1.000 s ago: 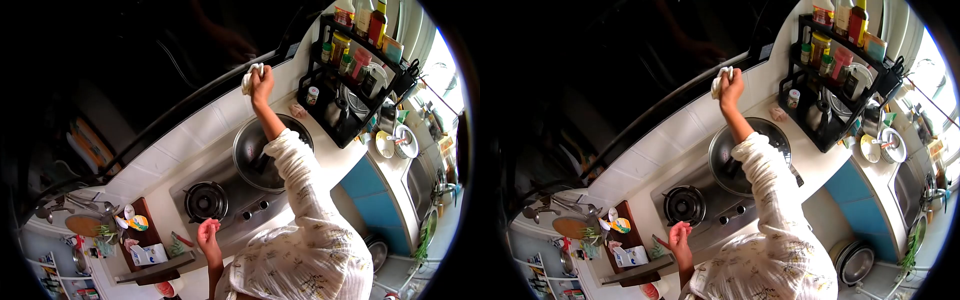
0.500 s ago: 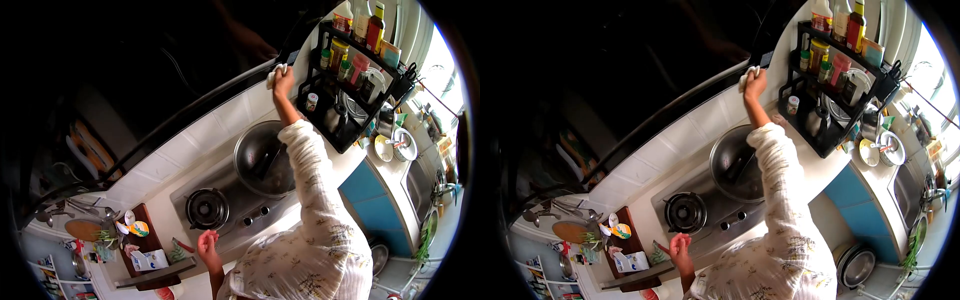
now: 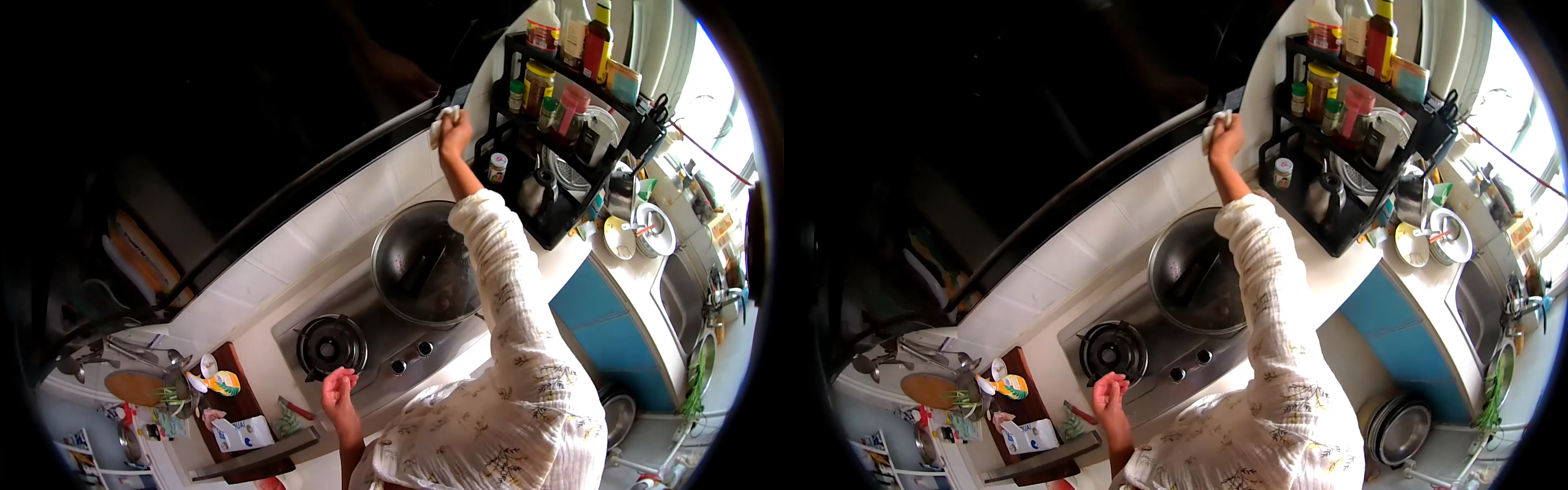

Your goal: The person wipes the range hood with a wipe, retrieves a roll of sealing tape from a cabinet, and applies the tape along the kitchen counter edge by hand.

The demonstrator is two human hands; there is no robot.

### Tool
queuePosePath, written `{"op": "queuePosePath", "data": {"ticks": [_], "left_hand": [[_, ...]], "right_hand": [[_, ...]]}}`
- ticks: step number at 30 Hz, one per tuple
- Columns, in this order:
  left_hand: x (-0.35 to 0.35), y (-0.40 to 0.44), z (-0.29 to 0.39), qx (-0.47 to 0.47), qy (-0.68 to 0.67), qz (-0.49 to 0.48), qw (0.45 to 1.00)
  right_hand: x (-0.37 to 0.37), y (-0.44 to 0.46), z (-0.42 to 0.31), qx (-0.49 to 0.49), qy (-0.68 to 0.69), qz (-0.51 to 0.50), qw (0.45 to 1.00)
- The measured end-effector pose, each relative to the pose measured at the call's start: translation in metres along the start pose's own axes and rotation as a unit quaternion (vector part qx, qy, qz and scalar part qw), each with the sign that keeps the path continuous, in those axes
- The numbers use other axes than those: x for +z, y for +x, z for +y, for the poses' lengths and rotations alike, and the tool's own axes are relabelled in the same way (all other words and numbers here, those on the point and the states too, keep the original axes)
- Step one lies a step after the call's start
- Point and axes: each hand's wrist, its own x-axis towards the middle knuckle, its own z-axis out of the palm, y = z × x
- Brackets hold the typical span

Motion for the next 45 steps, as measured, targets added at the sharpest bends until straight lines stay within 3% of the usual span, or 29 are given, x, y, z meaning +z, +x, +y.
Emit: {"op": "queuePosePath", "data": {"ticks": [1,2,3,5,7,9,11,13,16,20,21,23,27,31,33,37,39,40,41,42,45], "left_hand": [[-0.003,-0.004,0.001,0.0,0.001,0.014,1.0],[-0.006,-0.009,0.003,-0.008,-0.001,0.025,1.0],[-0.006,-0.009,0.003,-0.013,-0.005,0.034,0.999],[0.004,-0.002,0.003,-0.014,-0.012,0.025,1.0],[0.015,0.004,0.007,-0.016,-0.007,-0.004,1.0],[0.022,0.009,0.011,-0.002,-0.006,-0.024,1.0],[0.026,0.011,0.012,0.013,-0.007,-0.023,1.0],[0.018,0.0,0.013,0.011,0.007,-0.008,1.0],[0.005,-0.009,0.003,-0.002,0.002,0.015,1.0],[0.002,0.003,0.013,0.003,-0.003,0.005,1.0],[-0.001,0.005,0.015,0.007,0.0,-0.005,1.0],[-0.005,0.015,0.019,0.025,-0.002,-0.024,0.999],[-0.037,0.016,0.017,0.055,-0.003,0.004,0.998],[-0.061,0.007,0.012,0.03,0.002,0.012,0.999],[-0.058,0.014,0.015,0.014,0.008,-0.005,1.0],[-0.054,0.028,0.021,0.014,0.008,-0.045,0.999],[-0.061,0.026,0.023,0.025,0.016,-0.034,0.999],[-0.067,0.024,0.023,0.031,0.021,-0.026,0.999],[-0.075,0.021,0.019,0.018,0.017,-0.02,0.999],[-0.082,0.017,0.017,0.006,0.012,-0.013,1.0],[-0.089,0.008,0.011,-0.008,0.004,-0.001,1.0]], "right_hand": [[-0.005,0.0,-0.031,0.05,-0.024,0.0,0.998],[-0.002,-0.01,-0.033,0.106,0.066,-0.004,0.992],[0.009,-0.021,0.001,-0.054,-0.008,0.034,0.998],[0.022,-0.076,0.018,0.111,0.077,-0.053,0.989],[0.017,-0.126,-0.024,-0.025,-0.051,-0.204,0.977],[0.018,-0.123,-0.036,-0.001,-0.028,-0.209,0.978],[0.02,-0.094,-0.023,-0.036,-0.022,-0.087,0.995],[0.017,-0.051,-0.025,-0.032,0.034,-0.04,0.998],[0.019,-0.067,-0.059,-0.068,0.009,-0.019,0.997],[0.041,-0.18,-0.075,-0.029,-0.009,-0.166,0.986],[0.046,-0.197,-0.076,-0.091,0.004,-0.174,0.981],[0.045,-0.197,-0.076,-0.063,0.007,-0.196,0.979],[0.034,-0.121,-0.058,0.041,0.033,-0.099,0.994],[0.043,-0.114,-0.068,-0.087,-0.003,0.014,0.996],[0.046,-0.166,-0.061,0.006,-0.037,-0.097,0.995],[0.04,-0.185,-0.068,-0.081,-0.033,-0.197,0.977],[0.042,-0.146,-0.028,0.071,0.109,-0.093,0.987],[0.036,-0.121,-0.036,0.059,0.068,-0.071,0.993],[0.032,-0.1,-0.038,-0.016,0.064,-0.018,0.998],[0.03,-0.088,-0.044,-0.011,0.013,0.001,1.0],[0.049,-0.132,-0.068,-0.059,-0.003,0.032,0.998]]}}
